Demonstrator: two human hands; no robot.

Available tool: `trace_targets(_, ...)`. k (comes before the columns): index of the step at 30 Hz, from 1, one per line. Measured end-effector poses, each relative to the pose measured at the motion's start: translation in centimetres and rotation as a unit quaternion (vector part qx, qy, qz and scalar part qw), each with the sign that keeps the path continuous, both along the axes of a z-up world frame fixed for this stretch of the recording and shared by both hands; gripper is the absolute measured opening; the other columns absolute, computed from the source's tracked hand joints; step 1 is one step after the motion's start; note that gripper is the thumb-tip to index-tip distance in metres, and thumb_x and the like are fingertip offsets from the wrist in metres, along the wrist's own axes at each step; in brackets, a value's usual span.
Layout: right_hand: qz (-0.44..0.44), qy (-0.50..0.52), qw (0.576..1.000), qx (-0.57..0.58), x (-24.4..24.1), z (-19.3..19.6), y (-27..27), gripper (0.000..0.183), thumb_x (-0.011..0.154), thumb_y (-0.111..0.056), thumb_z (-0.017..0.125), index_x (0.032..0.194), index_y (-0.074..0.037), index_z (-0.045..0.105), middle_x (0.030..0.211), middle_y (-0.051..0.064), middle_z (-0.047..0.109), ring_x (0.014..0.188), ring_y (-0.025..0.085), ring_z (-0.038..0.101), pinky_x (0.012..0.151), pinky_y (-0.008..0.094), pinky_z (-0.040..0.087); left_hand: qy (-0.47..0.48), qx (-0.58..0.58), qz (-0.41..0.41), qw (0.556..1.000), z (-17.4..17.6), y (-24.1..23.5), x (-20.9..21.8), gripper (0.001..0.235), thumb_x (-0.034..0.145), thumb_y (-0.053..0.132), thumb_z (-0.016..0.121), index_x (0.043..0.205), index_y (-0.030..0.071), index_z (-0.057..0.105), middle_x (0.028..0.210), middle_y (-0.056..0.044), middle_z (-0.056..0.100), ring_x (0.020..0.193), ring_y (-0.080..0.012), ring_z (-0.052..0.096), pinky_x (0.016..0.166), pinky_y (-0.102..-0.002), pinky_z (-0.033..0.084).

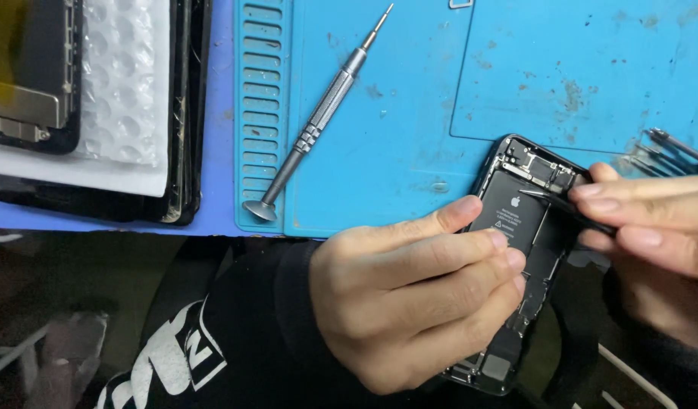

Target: Performing internal repairs and component adjustments on a disassembled smartphone.

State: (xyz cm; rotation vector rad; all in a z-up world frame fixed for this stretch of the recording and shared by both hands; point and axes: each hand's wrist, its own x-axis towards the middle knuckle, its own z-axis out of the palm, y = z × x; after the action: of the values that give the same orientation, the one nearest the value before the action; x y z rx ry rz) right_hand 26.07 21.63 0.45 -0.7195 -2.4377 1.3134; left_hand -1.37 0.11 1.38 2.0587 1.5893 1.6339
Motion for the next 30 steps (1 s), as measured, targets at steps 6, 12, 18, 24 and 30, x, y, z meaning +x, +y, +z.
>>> trace_targets(6,0.121,-0.222,0.968,-0.004,-0.5,4.6,0.9,0.037,0.092,-0.005,0.061,0.127,-0.005,0.068,0.139,0.018,0.066,0.139,0.028,0.058,0.111,0.041,0.043,0.013,-0.002,-0.023,1.0,0.1,-0.2,-0.5,0.017,0.096,-0.011,0.073,0.112,-0.005,0.07,0.117,-0.012,0.067,0.125,-0.0249,0.061,0.106,-0.039,0.065)
trace_targets(12,0.102,-0.149,0.982,-0.047,2.5,2.3,2.2,0.03,0.096,-0.005,0.059,0.126,-0.005,0.064,0.139,0.02,0.064,0.14,0.032,0.055,0.106,0.042,0.056,0.012,-0.008,-0.035,0.999,0.3,-0.3,-0.5,0.017,0.096,-0.011,0.073,0.112,-0.005,0.07,0.117,-0.011,0.067,0.123,-0.0235,0.061,0.103,-0.037,0.065)
trace_targets(18,-0.018,0.036,0.999,-0.02,2.1,-1.0,-0.1,0.011,0.116,0.002,0.055,0.122,-0.007,0.052,0.123,0.016,0.062,0.124,0.027,0.063,0.121,0.043,0.051,0.017,0.004,-0.027,0.999,-0.2,-0.2,-0.4,0.017,0.096,-0.014,0.073,0.11,-0.005,0.07,0.117,-0.013,0.067,0.125,-0.0246,0.061,0.106,-0.04,0.066)
trace_targets(24,0.078,0.012,0.997,0.005,-1.8,1.6,0.5,0.03,0.105,0.003,0.063,0.127,-0.01,0.048,0.119,0.012,0.066,0.118,0.027,0.068,0.113,0.042,0.057,0.012,0.003,-0.032,0.999,-0.2,-0.1,-0.4,0.014,0.097,-0.014,0.074,0.108,-0.006,0.07,0.116,-0.013,0.067,0.124,-0.0245,0.062,0.105,-0.041,0.066)
trace_targets(30,0.098,0.001,0.995,0.016,-1.9,1.4,1.1,0.029,0.102,0.002,0.065,0.123,-0.01,0.05,0.119,0.013,0.068,0.118,0.026,0.068,0.112,0.041,0.056,-0.001,-0.003,-0.033,0.999,0.1,0.1,-0.4,0.012,0.096,-0.012,0.074,0.105,-0.006,0.07,0.114,-0.013,0.068,0.121,-0.0237,0.064,0.104,-0.042,0.066)
